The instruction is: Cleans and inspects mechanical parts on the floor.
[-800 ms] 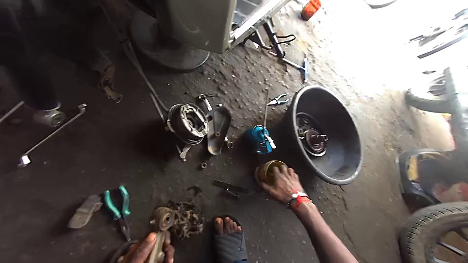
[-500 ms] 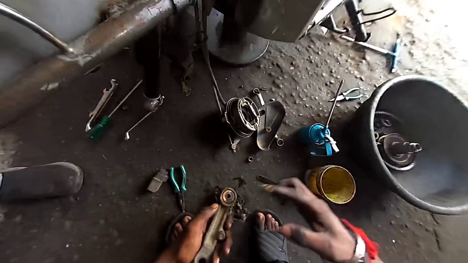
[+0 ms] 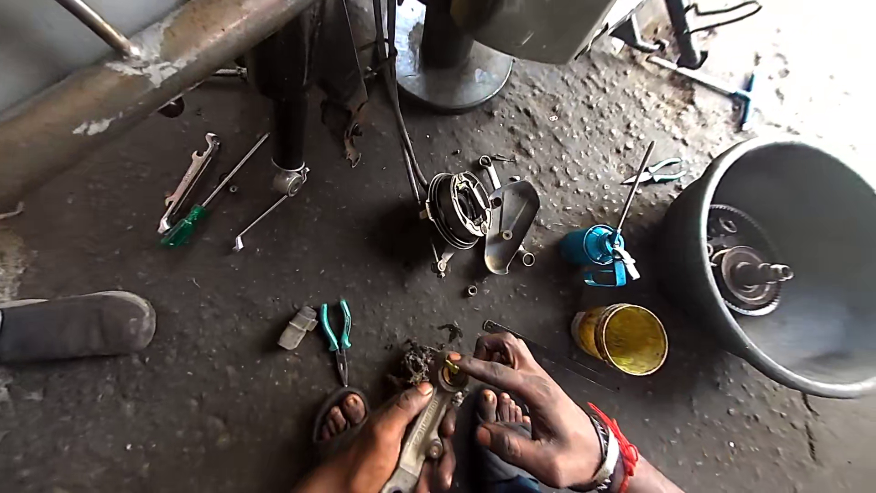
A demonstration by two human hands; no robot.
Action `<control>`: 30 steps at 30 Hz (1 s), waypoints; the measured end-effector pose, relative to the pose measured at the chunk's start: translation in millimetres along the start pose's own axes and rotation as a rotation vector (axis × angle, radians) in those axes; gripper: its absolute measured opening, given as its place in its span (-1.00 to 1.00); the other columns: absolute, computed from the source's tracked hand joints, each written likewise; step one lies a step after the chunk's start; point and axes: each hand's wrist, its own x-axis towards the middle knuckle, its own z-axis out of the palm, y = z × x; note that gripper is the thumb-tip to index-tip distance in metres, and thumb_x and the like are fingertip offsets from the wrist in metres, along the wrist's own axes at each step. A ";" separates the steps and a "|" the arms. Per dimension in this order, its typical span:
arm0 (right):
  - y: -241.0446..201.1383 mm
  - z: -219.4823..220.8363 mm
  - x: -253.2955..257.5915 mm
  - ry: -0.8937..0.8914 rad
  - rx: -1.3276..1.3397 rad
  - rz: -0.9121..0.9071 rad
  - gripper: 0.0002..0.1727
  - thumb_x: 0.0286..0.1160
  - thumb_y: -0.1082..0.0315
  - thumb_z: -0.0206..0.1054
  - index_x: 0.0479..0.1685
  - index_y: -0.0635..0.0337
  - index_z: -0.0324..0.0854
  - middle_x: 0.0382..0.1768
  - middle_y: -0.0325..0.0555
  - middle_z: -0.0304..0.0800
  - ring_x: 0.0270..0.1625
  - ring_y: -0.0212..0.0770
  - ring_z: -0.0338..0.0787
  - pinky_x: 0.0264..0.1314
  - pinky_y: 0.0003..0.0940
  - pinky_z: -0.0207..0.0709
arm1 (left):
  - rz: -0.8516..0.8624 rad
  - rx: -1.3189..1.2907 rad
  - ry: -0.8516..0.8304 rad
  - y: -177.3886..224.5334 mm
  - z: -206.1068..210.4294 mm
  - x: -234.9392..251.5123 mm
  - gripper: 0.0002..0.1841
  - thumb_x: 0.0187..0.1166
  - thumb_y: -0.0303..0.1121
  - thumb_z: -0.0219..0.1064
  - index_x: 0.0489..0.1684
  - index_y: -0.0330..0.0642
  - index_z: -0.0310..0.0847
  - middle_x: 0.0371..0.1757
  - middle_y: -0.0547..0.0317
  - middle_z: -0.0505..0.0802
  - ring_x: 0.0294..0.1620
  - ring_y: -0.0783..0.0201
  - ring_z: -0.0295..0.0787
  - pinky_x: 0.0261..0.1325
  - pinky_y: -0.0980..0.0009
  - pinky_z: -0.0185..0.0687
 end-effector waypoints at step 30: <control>9.5 -11.6 12.0 -0.019 -0.115 -0.176 -0.55 0.53 -0.17 0.25 0.31 -0.36 0.78 0.51 -0.15 0.50 0.50 -0.24 0.42 0.50 -0.19 0.36 | -0.003 0.099 -0.017 1.0 1.9 -7.8 -0.38 0.82 0.18 -0.26 -0.09 -0.10 0.62 -0.41 0.17 0.79 -0.61 0.35 0.73 -0.64 0.45 0.69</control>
